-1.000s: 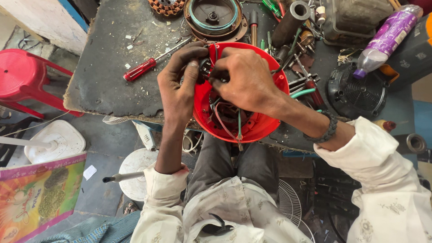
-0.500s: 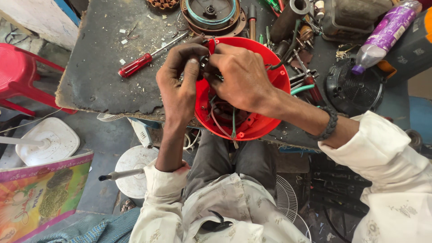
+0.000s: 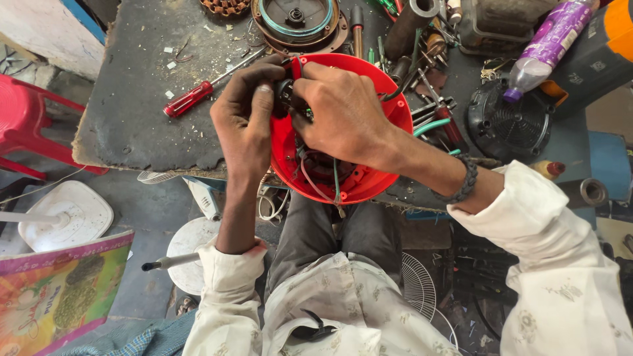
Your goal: The person repairs an electrical appliance by stripping wires, twisting connections, and using pliers to secure them. They work on a motor component placed in a red bucket, handling multiple wires and tools throughout the process.
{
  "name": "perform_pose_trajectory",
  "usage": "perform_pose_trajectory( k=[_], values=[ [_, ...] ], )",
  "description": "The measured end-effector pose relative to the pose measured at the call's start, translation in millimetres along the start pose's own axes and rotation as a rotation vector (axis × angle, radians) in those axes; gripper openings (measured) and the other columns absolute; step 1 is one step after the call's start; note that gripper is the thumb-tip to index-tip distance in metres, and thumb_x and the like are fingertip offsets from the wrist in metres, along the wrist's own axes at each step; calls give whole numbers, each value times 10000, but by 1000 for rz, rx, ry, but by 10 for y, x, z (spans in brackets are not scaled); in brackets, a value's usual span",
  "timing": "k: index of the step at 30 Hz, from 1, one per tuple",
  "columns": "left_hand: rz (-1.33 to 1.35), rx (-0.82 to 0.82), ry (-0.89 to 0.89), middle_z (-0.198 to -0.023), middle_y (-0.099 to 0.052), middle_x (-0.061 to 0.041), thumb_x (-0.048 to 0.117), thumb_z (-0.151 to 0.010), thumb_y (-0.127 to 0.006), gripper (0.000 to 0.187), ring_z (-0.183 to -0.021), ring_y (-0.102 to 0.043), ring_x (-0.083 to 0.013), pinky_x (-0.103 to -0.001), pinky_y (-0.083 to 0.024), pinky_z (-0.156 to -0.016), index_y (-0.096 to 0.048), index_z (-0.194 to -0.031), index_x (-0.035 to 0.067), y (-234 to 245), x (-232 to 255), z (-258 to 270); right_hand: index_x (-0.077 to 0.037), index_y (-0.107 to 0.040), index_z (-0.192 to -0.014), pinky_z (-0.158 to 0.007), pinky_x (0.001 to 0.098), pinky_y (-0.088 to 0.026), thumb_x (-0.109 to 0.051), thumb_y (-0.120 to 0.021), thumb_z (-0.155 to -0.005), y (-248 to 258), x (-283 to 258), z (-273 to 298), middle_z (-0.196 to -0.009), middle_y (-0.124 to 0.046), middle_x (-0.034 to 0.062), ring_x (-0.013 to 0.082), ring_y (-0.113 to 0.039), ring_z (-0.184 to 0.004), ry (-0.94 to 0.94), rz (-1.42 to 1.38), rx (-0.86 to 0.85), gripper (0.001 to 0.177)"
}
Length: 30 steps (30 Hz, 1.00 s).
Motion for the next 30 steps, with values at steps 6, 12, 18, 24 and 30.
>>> perform_pose_trajectory(
  k=[6, 12, 18, 24, 30],
  values=[
    [-25, -1, -3, -1351, -688, -142, -7, -1112, -529, 185, -1216, -662, -162, -298, -545, -1088, -666, -1231, -44, 28, -20, 6, -7, -747, -954, -676, 465, -521, -143, -790, -817, 33, -4, -22, -930, -674, 133, 349, -686, -854, -17, -34, -43, 197],
    [-43, -20, 22, -1362, -682, -137, -4, -1109, -519, 196, -1186, -663, -146, -284, -562, -1019, -664, -1237, -37, 27, 25, 0, -3, -715, -1159, -858, 384, -551, -52, -668, -1066, 871, -251, 198, -1098, -672, 134, 286, -690, -982, 170, -12, 253, 115],
    [-267, -78, -6, -1367, -692, -140, 14, -1087, -603, 169, -1214, -691, -169, -297, -582, -1041, -697, -1227, 16, -34, 226, -59, 15, -719, -1237, -784, 247, -532, -66, -625, -1142, 1537, -14, 608, -1118, -702, 114, 132, -680, -916, 1, -12, 288, 156],
    [-679, -378, -175, -1351, -673, -147, 71, -1021, -730, 205, -1264, -648, -315, -397, -533, -1039, -727, -1226, 70, -291, 565, -102, 49, -731, -1162, -765, 273, -534, 16, -737, -1064, 1410, 183, 674, -1055, -689, 153, 177, -673, -914, 7, 27, 228, 104],
    [-707, -555, -242, -1349, -659, -128, 58, -945, -740, 327, -1303, -602, -348, -460, -486, -1089, -698, -1267, 103, -514, 709, -48, 30, -706, -1243, -758, 289, -553, 61, -774, -954, 1254, 189, 695, -1207, -644, 176, 187, -680, -917, -9, -10, 192, 298]
  ],
)
Point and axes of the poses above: each hand's wrist, its own z-axis away from the middle knuckle, its own y-axis out of the back of the hand, x = y × z, the point moved 9 cm from there along -z, towards the middle knuckle
